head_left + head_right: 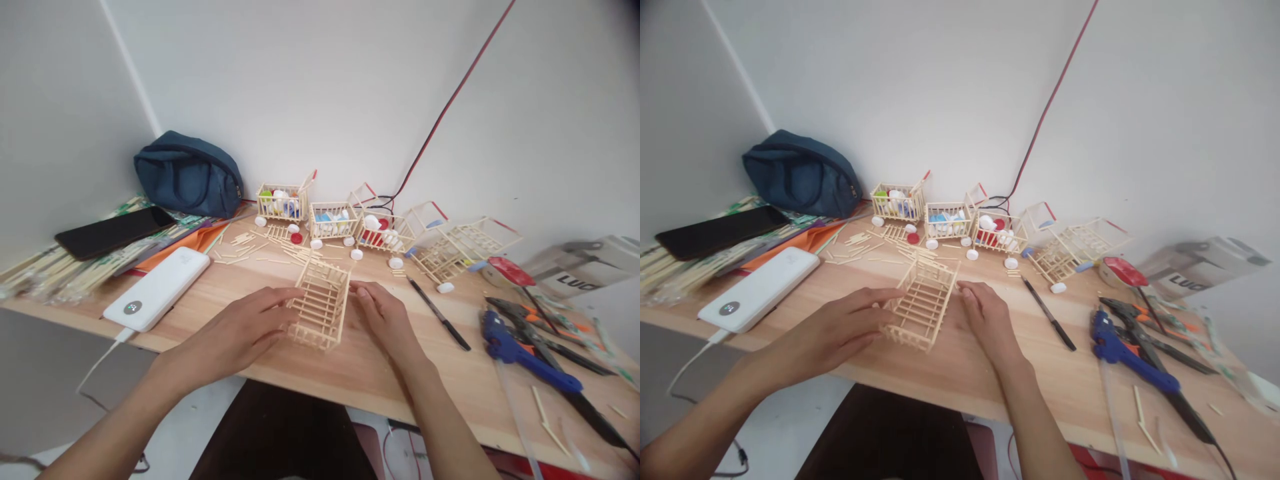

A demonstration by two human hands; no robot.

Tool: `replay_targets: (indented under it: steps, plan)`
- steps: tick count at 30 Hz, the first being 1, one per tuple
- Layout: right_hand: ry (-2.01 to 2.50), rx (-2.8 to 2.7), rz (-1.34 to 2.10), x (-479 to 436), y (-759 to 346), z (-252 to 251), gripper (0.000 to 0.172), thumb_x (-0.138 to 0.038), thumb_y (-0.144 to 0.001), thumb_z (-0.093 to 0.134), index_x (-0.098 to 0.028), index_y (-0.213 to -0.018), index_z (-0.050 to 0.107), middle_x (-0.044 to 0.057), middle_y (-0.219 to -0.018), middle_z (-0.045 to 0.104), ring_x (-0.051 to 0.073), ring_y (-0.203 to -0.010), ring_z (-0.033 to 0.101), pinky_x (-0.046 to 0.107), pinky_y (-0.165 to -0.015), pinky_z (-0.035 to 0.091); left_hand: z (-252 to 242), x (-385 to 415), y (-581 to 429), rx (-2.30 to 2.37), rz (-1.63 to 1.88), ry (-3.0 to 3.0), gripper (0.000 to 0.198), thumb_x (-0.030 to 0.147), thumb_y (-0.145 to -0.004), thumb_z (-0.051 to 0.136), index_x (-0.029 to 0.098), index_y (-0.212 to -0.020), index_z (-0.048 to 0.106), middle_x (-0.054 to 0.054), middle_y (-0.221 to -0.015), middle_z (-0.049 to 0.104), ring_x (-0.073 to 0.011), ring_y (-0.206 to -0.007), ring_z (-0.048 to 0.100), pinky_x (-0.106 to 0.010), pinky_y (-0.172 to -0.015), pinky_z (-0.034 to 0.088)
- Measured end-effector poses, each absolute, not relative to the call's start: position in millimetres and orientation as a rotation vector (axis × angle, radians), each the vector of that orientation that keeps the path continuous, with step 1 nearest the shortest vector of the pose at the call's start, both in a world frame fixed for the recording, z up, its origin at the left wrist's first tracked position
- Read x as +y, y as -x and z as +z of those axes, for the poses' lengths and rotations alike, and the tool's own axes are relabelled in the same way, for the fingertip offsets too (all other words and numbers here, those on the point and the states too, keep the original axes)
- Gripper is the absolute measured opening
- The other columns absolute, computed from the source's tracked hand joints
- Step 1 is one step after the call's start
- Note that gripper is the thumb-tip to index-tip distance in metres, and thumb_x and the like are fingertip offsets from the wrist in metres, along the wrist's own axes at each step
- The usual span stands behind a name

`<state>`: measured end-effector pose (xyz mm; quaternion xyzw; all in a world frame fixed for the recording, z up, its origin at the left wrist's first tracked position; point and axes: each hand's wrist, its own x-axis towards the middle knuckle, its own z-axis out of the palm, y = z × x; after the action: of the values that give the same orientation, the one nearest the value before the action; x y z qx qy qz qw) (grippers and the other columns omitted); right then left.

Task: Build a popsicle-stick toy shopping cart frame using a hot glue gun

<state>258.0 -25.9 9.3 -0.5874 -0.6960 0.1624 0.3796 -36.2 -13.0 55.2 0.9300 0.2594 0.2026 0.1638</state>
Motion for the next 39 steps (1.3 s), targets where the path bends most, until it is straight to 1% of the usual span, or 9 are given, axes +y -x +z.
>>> replay_targets:
  steps: [6,10,14,21,25,31,35,39]
  plan:
    - [1.442,-1.794,0.443,-28.3,-252.7,14.2,0.033,-0.036,-0.1,0.041,-0.024,-0.115,0.067,0.009,-0.113,0.07,0.022,-0.108,0.063,0.037,-0.094,0.047,55.9,-8.2,30.1,0.736,0.73,-2.592,0.024,0.013,-0.096,0.046,0.02,-0.102,0.067,-0.01,-0.136,0.058,-0.019,-0.122,0.057,-0.031,-0.103,0.048]
    - [1.398,-1.826,0.454,-29.1,-250.0,15.8,0.032,-0.035,-0.1,0.041,-0.025,-0.117,0.067,0.008,-0.114,0.069,0.022,-0.11,0.062,0.036,-0.096,0.046,56.1,-3.2,26.1,0.748,0.785,-2.592,0.022,0.013,-0.096,0.045,0.019,-0.097,0.067,-0.009,-0.133,0.06,-0.0173,-0.121,0.058,-0.028,-0.101,0.048]
    - [1.387,-1.842,0.439,-27.7,-250.2,14.6,0.033,-0.034,-0.1,0.041,-0.026,-0.122,0.065,0.006,-0.118,0.068,0.021,-0.113,0.06,0.036,-0.099,0.044,52.9,-0.4,23.4,0.755,0.793,-2.601,0.023,0.014,-0.097,0.044,0.018,-0.097,0.066,-0.009,-0.134,0.06,-0.0167,-0.122,0.057,-0.027,-0.102,0.047]
    - [1.411,-1.857,0.444,-25.2,-249.8,13.6,0.035,-0.034,-0.101,0.039,-0.028,-0.125,0.064,0.006,-0.119,0.068,0.022,-0.114,0.06,0.038,-0.099,0.045,45.0,0.2,23.0,0.746,0.813,-2.591,0.023,0.013,-0.096,0.045,0.019,-0.102,0.066,-0.011,-0.135,0.058,-0.0188,-0.122,0.057,-0.031,-0.102,0.049]
    - [1.444,-1.861,0.449,-25.3,-250.1,13.3,0.034,-0.034,-0.101,0.039,-0.026,-0.123,0.064,0.007,-0.118,0.068,0.023,-0.113,0.06,0.038,-0.098,0.046,42.1,-0.3,24.3,0.746,0.827,-2.592,0.027,0.011,-0.096,0.043,0.02,-0.107,0.066,-0.011,-0.139,0.054,-0.0168,-0.117,0.058,-0.03,-0.1,0.049]
    - [1.466,-1.867,0.42,-24.6,-250.7,11.3,0.033,-0.033,-0.1,0.04,-0.026,-0.121,0.064,0.007,-0.116,0.069,0.023,-0.111,0.061,0.039,-0.096,0.047,41.3,-1.5,24.2,0.745,0.838,-2.565,0.026,0.014,-0.096,0.045,0.021,-0.105,0.068,-0.01,-0.136,0.057,-0.0179,-0.115,0.059,-0.032,-0.098,0.051]
    - [1.499,-1.851,0.412,-24.6,-251.9,10.3,0.033,-0.032,-0.099,0.041,-0.025,-0.122,0.064,0.007,-0.118,0.069,0.023,-0.112,0.061,0.038,-0.097,0.046,40.7,-1.3,24.9,0.748,0.817,-2.567,0.025,0.014,-0.096,0.046,0.022,-0.107,0.067,-0.009,-0.138,0.055,-0.0173,-0.115,0.059,-0.032,-0.099,0.051]
    - [1.508,-1.814,0.397,-25.3,-253.1,10.9,0.033,-0.033,-0.099,0.041,-0.024,-0.122,0.063,0.007,-0.119,0.069,0.023,-0.113,0.061,0.038,-0.097,0.045,40.6,-0.4,24.3,0.744,0.832,-2.538,0.023,0.016,-0.096,0.045,0.02,-0.101,0.067,-0.01,-0.136,0.058,-0.0183,-0.118,0.059,-0.032,-0.1,0.05]
